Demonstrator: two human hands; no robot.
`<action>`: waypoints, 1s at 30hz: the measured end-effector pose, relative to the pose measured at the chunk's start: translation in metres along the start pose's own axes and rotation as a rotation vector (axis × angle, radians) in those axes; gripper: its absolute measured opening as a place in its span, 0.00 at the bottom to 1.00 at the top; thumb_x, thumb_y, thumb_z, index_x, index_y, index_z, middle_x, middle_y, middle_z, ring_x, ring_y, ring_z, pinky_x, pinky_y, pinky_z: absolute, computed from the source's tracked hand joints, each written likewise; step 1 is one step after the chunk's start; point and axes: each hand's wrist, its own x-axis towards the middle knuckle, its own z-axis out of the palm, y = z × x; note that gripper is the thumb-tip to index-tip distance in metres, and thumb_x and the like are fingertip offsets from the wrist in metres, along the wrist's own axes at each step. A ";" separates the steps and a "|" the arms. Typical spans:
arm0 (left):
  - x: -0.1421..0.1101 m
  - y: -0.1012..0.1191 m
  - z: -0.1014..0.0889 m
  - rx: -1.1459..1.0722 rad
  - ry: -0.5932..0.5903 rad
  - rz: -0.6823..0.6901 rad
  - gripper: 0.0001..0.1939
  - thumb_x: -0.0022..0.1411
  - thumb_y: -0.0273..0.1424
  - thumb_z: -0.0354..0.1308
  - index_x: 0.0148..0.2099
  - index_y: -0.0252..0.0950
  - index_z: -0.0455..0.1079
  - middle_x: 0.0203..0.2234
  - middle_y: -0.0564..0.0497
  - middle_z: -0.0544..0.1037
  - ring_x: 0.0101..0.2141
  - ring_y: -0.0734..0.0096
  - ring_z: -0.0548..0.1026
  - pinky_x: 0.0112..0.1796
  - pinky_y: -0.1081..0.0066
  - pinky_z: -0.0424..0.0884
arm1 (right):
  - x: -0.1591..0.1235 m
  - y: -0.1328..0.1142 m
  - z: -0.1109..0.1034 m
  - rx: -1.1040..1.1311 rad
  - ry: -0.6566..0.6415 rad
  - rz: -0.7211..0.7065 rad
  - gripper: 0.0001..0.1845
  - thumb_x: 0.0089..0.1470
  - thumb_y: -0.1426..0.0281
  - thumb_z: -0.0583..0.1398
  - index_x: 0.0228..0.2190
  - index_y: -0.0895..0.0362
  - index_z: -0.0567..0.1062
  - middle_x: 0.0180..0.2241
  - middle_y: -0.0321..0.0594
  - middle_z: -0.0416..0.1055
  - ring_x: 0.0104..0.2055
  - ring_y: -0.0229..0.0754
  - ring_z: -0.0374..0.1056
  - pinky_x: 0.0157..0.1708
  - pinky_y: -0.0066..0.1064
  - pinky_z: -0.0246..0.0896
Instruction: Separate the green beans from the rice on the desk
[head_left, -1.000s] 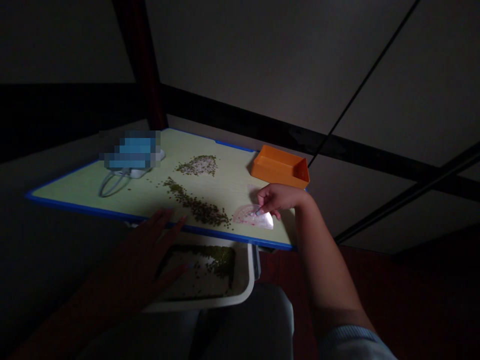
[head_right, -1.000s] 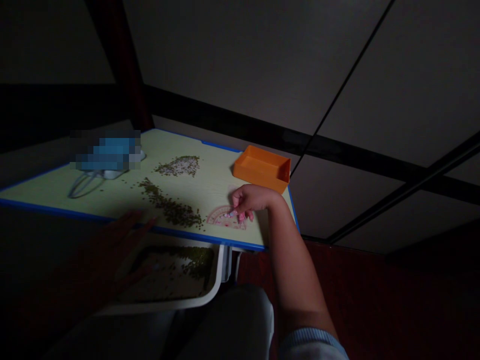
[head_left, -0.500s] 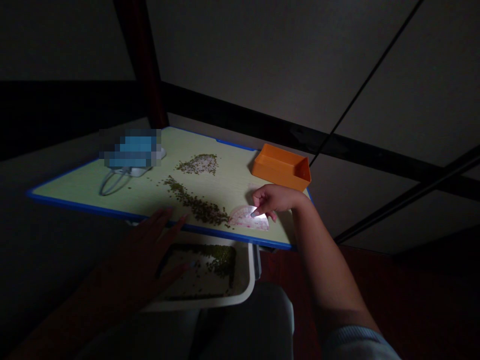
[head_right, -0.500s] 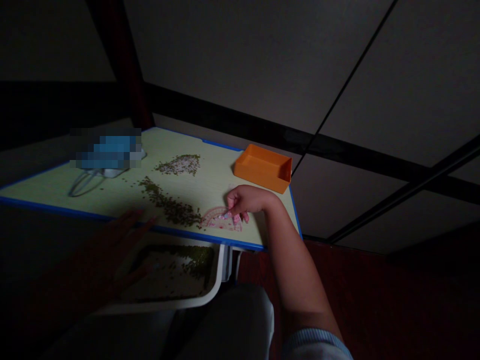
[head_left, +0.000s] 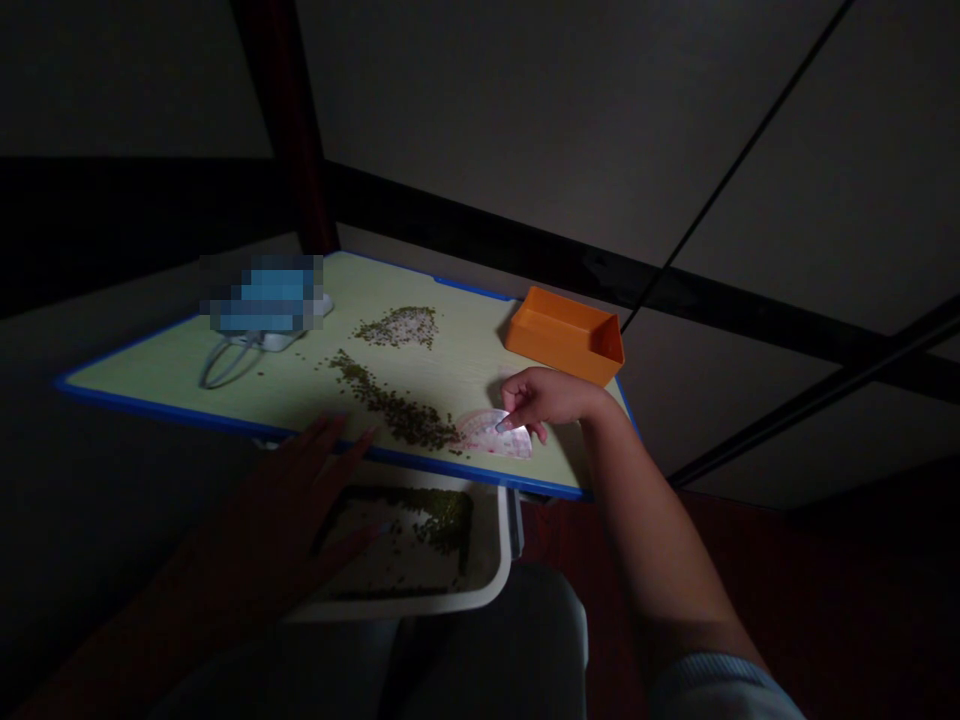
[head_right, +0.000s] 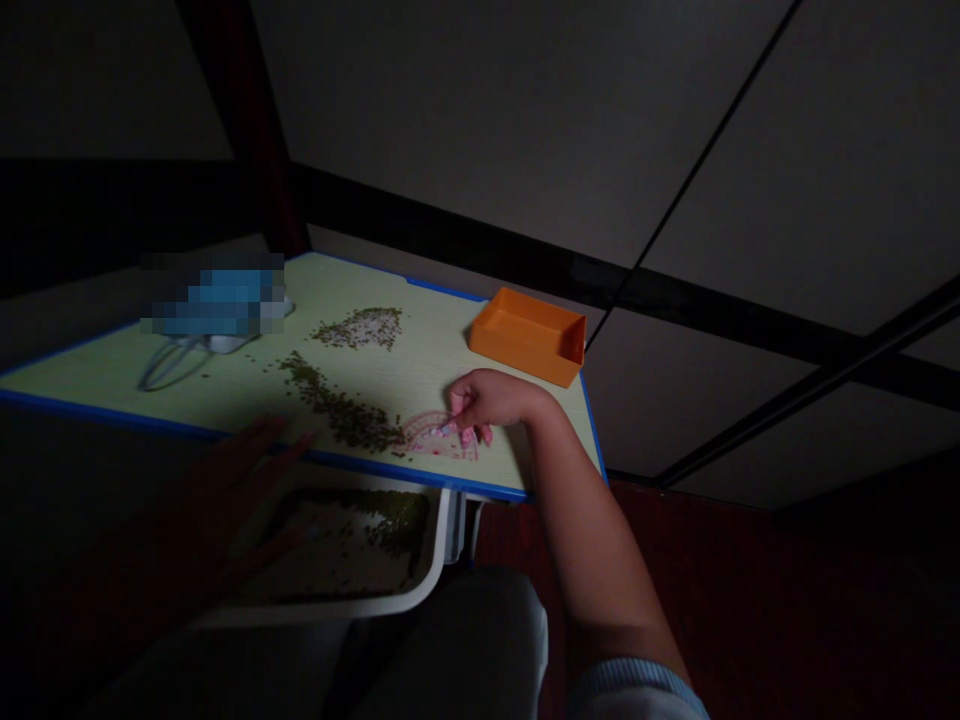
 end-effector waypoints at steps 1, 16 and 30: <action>0.000 0.000 0.000 0.000 -0.006 -0.002 0.44 0.53 0.55 0.48 0.66 0.45 0.39 0.66 0.40 0.47 0.64 0.50 0.49 0.57 0.51 0.59 | 0.000 0.000 0.000 0.002 -0.002 -0.003 0.10 0.45 0.72 0.63 0.23 0.59 0.65 0.15 0.28 0.67 0.15 0.29 0.63 0.17 0.21 0.55; -0.001 -0.001 0.001 0.016 0.001 0.003 0.44 0.54 0.55 0.48 0.66 0.44 0.39 0.67 0.41 0.46 0.64 0.50 0.49 0.57 0.51 0.59 | 0.000 -0.005 0.004 0.005 0.015 -0.031 0.10 0.46 0.72 0.63 0.22 0.59 0.64 0.15 0.27 0.66 0.15 0.29 0.63 0.16 0.21 0.54; -0.002 0.000 -0.001 0.018 0.004 0.000 0.44 0.54 0.55 0.47 0.67 0.45 0.38 0.67 0.40 0.45 0.64 0.49 0.50 0.57 0.51 0.60 | 0.005 -0.003 0.005 0.063 0.075 -0.042 0.10 0.46 0.72 0.63 0.23 0.59 0.65 0.18 0.33 0.71 0.16 0.30 0.64 0.17 0.22 0.58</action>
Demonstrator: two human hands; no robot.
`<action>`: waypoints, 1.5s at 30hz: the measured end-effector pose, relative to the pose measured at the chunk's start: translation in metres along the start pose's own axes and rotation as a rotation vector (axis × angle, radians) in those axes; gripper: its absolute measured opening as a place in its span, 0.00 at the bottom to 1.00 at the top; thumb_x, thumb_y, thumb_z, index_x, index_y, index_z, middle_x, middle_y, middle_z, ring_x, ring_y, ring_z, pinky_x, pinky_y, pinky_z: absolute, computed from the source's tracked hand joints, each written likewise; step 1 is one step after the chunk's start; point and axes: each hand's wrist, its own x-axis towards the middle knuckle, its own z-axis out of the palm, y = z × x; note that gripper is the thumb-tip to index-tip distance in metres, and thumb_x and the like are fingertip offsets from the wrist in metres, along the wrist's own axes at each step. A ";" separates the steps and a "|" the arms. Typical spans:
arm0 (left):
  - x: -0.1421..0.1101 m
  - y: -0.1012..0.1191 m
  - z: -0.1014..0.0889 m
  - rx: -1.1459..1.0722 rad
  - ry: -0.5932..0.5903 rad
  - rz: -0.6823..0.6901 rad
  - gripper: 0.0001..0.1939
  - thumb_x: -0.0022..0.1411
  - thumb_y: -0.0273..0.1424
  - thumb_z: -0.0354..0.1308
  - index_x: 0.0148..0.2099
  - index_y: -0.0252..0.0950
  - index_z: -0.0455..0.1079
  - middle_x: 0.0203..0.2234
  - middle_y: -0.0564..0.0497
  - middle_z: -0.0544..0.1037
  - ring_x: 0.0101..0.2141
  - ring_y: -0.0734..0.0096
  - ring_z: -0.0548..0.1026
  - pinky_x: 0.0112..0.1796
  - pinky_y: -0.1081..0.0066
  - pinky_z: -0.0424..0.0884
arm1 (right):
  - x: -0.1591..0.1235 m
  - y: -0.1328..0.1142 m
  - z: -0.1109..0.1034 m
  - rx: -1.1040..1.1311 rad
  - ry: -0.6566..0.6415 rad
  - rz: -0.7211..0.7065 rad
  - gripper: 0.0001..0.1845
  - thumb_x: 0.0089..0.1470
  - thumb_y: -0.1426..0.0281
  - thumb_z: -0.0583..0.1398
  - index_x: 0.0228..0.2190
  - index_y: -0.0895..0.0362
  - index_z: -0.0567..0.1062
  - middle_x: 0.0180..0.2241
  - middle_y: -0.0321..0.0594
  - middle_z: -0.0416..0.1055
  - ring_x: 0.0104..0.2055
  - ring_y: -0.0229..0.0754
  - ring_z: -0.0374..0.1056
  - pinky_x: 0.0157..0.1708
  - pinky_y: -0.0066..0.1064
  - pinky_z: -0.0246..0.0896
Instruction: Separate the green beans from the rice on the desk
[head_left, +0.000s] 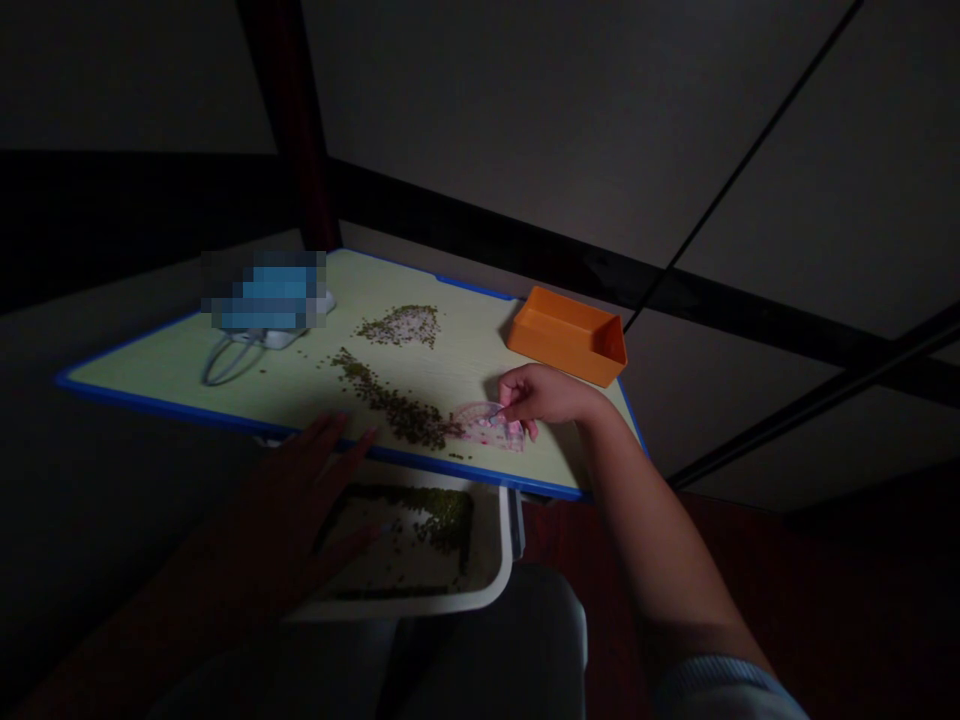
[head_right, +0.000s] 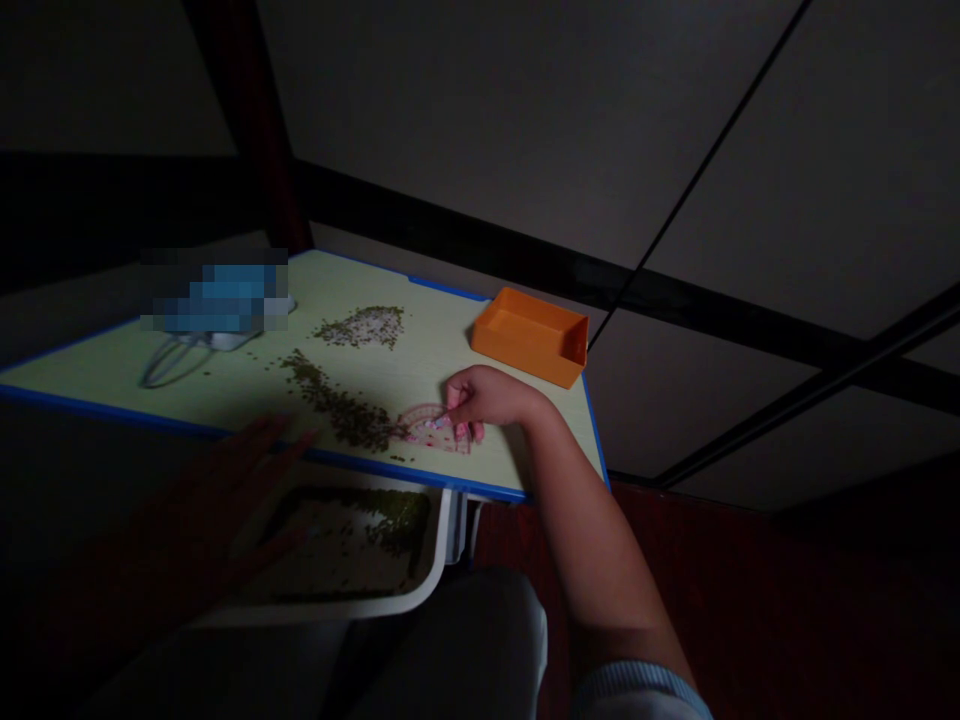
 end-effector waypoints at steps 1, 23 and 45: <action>0.000 0.000 0.000 0.000 0.001 0.002 0.44 0.54 0.55 0.47 0.67 0.45 0.38 0.67 0.40 0.45 0.64 0.49 0.50 0.57 0.51 0.60 | 0.001 0.000 0.000 0.009 -0.001 -0.006 0.09 0.46 0.72 0.63 0.23 0.59 0.65 0.18 0.33 0.71 0.16 0.30 0.65 0.17 0.22 0.58; 0.001 0.000 0.001 -0.021 0.013 0.004 0.42 0.54 0.53 0.49 0.66 0.43 0.42 0.66 0.41 0.47 0.65 0.51 0.48 0.58 0.52 0.58 | 0.002 -0.001 0.005 -0.003 -0.030 -0.041 0.09 0.47 0.72 0.63 0.23 0.59 0.66 0.16 0.29 0.66 0.17 0.30 0.64 0.18 0.22 0.56; 0.001 0.000 0.002 -0.003 0.017 0.018 0.44 0.53 0.55 0.49 0.66 0.43 0.42 0.66 0.41 0.48 0.64 0.49 0.51 0.57 0.51 0.60 | 0.001 0.003 0.004 -0.027 -0.215 0.020 0.08 0.48 0.71 0.62 0.26 0.60 0.67 0.18 0.31 0.69 0.16 0.31 0.65 0.19 0.24 0.58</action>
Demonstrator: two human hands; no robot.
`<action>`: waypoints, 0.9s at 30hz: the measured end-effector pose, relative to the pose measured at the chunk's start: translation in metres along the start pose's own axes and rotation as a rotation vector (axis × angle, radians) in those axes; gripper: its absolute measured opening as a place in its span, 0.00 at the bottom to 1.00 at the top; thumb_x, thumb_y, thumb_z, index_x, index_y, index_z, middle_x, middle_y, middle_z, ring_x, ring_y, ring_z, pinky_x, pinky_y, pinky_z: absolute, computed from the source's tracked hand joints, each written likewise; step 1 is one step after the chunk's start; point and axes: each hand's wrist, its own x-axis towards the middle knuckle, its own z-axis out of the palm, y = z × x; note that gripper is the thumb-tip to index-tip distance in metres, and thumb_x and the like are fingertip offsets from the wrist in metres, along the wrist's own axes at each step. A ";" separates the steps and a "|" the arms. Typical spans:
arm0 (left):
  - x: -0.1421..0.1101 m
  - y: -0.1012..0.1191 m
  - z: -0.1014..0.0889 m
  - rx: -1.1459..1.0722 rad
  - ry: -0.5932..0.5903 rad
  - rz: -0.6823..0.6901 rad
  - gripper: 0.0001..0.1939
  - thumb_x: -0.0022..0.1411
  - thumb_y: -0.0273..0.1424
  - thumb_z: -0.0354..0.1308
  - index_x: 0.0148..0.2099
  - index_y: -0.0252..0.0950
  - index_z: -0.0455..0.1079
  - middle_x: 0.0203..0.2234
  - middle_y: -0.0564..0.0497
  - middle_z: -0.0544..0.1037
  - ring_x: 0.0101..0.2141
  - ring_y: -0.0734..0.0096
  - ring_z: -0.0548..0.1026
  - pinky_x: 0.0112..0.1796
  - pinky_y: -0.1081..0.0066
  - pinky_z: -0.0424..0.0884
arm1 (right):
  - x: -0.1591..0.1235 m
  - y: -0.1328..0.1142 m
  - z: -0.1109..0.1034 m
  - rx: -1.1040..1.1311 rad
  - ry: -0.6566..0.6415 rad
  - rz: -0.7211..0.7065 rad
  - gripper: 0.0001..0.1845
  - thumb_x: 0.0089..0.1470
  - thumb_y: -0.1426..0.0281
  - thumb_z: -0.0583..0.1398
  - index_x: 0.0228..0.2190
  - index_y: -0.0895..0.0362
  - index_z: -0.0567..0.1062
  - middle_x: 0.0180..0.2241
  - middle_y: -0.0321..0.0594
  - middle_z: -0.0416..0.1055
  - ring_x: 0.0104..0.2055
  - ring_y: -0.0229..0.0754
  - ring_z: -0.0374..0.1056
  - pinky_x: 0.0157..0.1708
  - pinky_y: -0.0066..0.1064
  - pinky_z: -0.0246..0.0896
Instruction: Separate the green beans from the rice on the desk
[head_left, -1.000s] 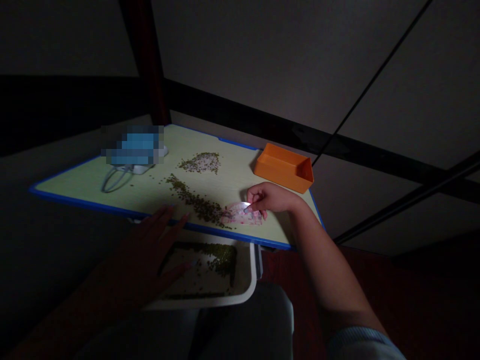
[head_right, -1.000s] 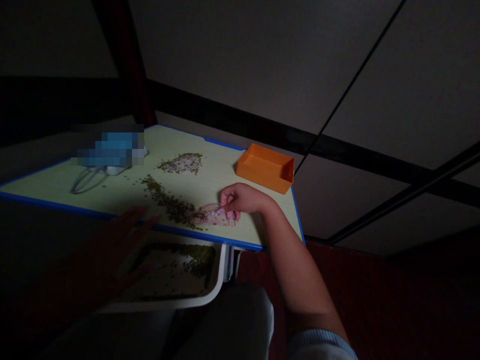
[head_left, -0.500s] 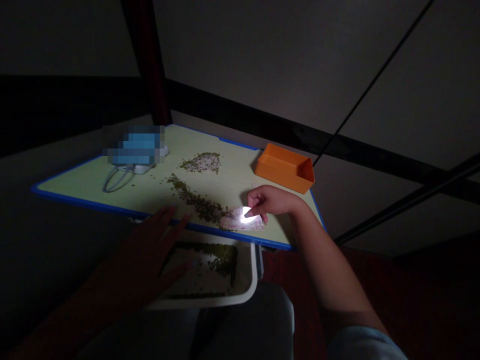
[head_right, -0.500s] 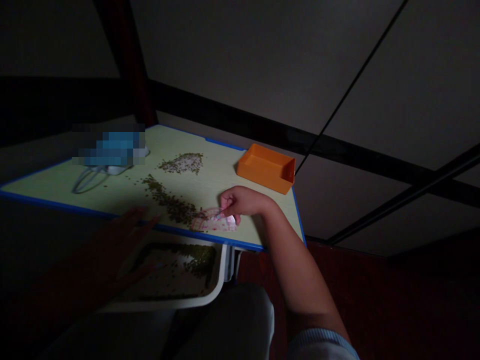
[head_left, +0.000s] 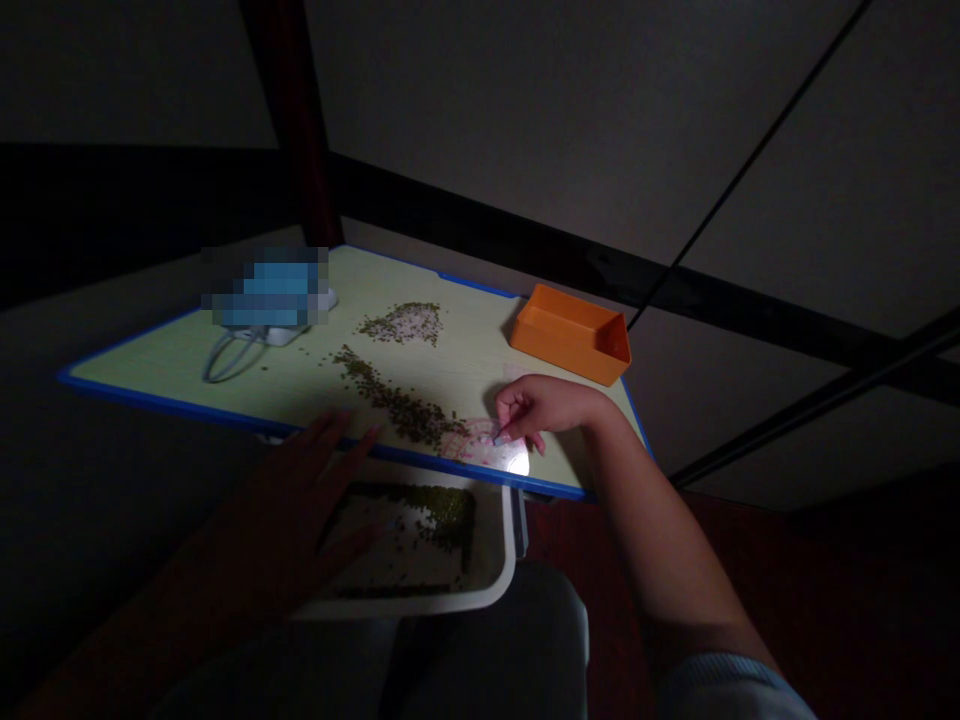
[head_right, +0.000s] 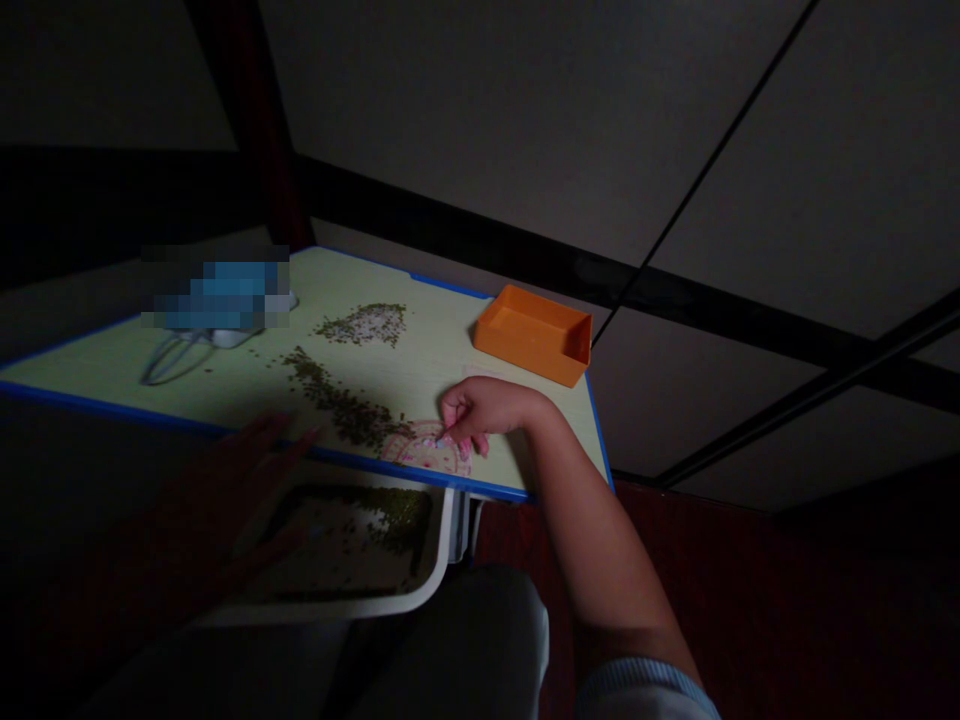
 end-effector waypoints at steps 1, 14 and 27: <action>0.000 0.000 0.000 0.003 -0.004 0.002 0.44 0.53 0.55 0.49 0.66 0.43 0.42 0.66 0.41 0.48 0.64 0.50 0.50 0.57 0.51 0.59 | 0.000 0.000 0.000 0.001 0.001 -0.005 0.08 0.48 0.71 0.62 0.26 0.60 0.67 0.18 0.30 0.69 0.16 0.31 0.65 0.20 0.24 0.58; -0.001 -0.001 0.003 0.030 0.035 0.013 0.43 0.54 0.54 0.49 0.66 0.43 0.40 0.66 0.40 0.47 0.64 0.51 0.50 0.57 0.52 0.60 | 0.000 -0.002 -0.001 0.031 0.056 -0.059 0.07 0.48 0.72 0.61 0.25 0.60 0.66 0.17 0.28 0.67 0.16 0.28 0.63 0.17 0.20 0.57; -0.001 0.000 0.001 0.040 0.021 0.006 0.43 0.54 0.54 0.47 0.67 0.44 0.39 0.67 0.42 0.46 0.64 0.51 0.50 0.56 0.52 0.61 | 0.001 -0.003 0.001 -0.008 0.053 -0.032 0.09 0.48 0.73 0.63 0.25 0.60 0.66 0.17 0.26 0.66 0.15 0.26 0.61 0.17 0.20 0.54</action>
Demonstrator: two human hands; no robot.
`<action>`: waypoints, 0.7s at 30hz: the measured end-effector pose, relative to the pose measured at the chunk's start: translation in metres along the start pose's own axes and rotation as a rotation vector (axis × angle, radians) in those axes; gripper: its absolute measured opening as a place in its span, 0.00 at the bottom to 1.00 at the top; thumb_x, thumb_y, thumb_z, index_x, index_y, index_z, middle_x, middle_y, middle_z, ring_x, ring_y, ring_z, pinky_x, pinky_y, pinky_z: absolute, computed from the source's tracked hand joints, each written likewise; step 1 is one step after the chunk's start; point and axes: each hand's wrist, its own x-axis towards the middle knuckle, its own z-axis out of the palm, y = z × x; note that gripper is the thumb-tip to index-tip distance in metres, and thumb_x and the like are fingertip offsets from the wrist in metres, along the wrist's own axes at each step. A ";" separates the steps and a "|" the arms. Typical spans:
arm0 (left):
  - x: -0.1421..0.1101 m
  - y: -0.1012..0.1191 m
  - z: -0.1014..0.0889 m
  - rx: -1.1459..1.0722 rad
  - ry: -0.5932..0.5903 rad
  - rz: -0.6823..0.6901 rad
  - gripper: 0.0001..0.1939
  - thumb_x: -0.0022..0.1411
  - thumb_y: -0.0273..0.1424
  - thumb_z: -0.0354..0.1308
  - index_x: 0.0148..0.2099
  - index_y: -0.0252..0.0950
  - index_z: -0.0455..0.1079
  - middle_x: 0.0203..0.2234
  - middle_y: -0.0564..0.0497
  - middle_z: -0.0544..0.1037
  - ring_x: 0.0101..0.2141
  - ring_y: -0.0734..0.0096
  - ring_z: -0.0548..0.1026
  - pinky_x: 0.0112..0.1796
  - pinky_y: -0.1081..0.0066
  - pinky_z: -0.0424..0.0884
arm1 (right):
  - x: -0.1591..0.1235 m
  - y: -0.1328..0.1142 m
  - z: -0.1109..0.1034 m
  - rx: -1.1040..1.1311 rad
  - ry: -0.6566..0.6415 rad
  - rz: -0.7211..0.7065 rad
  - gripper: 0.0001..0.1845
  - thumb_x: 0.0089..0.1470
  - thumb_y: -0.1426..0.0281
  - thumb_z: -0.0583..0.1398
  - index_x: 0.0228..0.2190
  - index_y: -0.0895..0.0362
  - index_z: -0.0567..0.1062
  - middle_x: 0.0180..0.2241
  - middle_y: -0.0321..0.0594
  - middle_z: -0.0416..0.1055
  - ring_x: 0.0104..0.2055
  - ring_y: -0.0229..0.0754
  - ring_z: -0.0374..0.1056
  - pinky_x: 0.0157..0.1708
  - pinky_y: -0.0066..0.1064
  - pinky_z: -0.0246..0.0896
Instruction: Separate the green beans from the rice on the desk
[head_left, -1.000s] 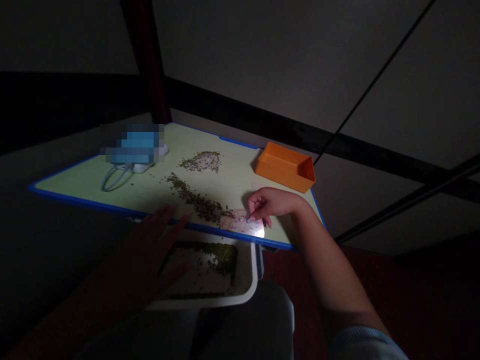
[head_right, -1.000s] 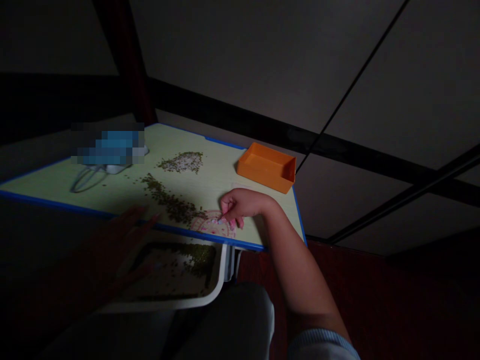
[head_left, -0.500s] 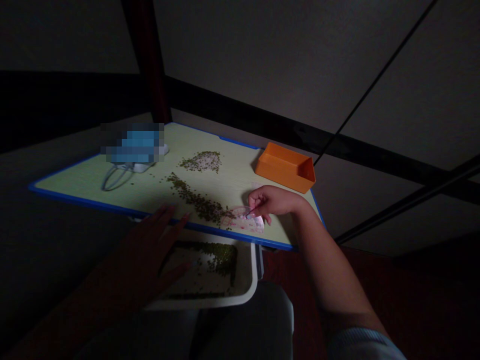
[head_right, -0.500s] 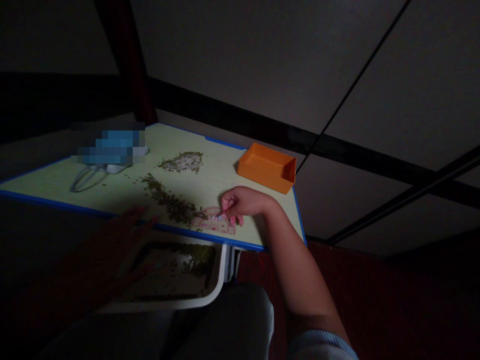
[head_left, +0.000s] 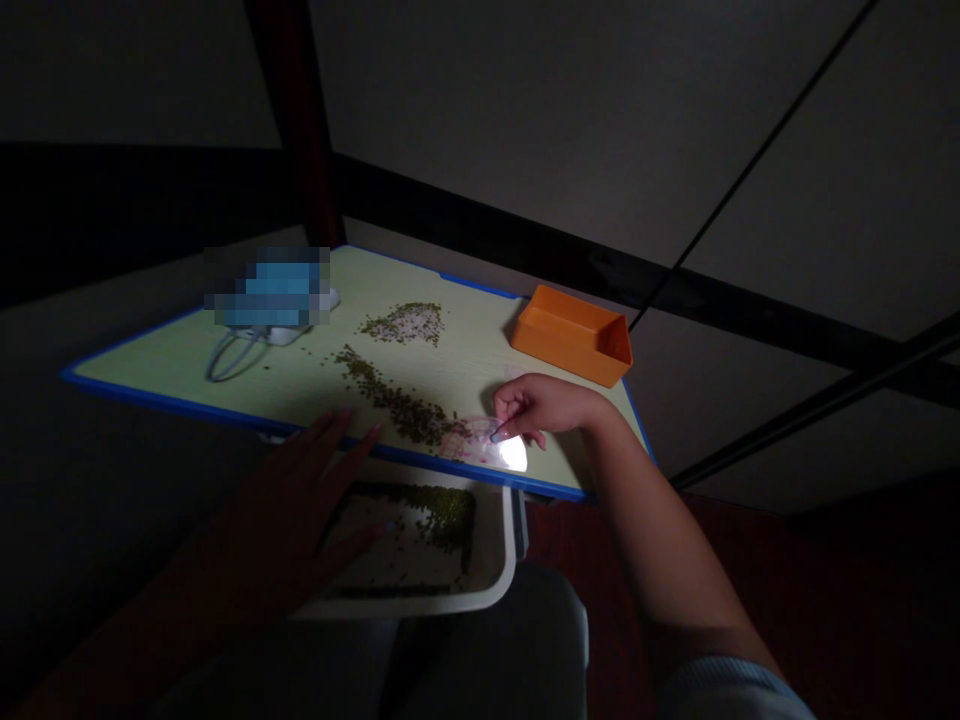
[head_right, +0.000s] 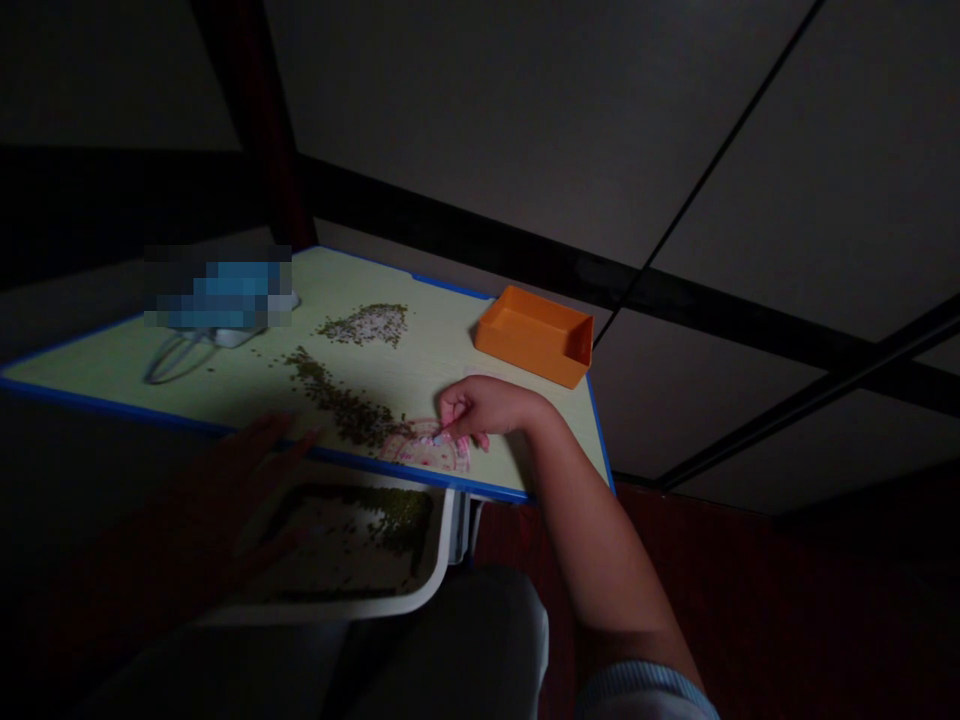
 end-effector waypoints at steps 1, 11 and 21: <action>0.000 0.000 0.000 -0.003 -0.006 -0.003 0.43 0.54 0.54 0.47 0.66 0.44 0.39 0.67 0.43 0.46 0.64 0.52 0.50 0.57 0.52 0.61 | 0.000 0.000 0.000 0.003 -0.004 -0.001 0.09 0.48 0.73 0.63 0.25 0.60 0.66 0.17 0.26 0.65 0.15 0.26 0.61 0.17 0.19 0.54; 0.002 0.000 -0.002 -0.044 -0.050 -0.014 0.43 0.54 0.55 0.48 0.66 0.45 0.39 0.66 0.41 0.47 0.64 0.51 0.49 0.57 0.51 0.59 | -0.002 0.001 -0.003 0.028 -0.067 -0.006 0.09 0.48 0.72 0.63 0.25 0.59 0.66 0.18 0.28 0.68 0.16 0.28 0.63 0.19 0.21 0.57; 0.000 -0.001 0.000 -0.039 -0.036 -0.027 0.43 0.53 0.54 0.49 0.66 0.44 0.42 0.67 0.43 0.45 0.64 0.50 0.49 0.58 0.52 0.59 | -0.004 0.001 -0.003 0.085 -0.084 -0.013 0.09 0.47 0.70 0.63 0.25 0.60 0.66 0.19 0.31 0.71 0.18 0.29 0.66 0.19 0.21 0.60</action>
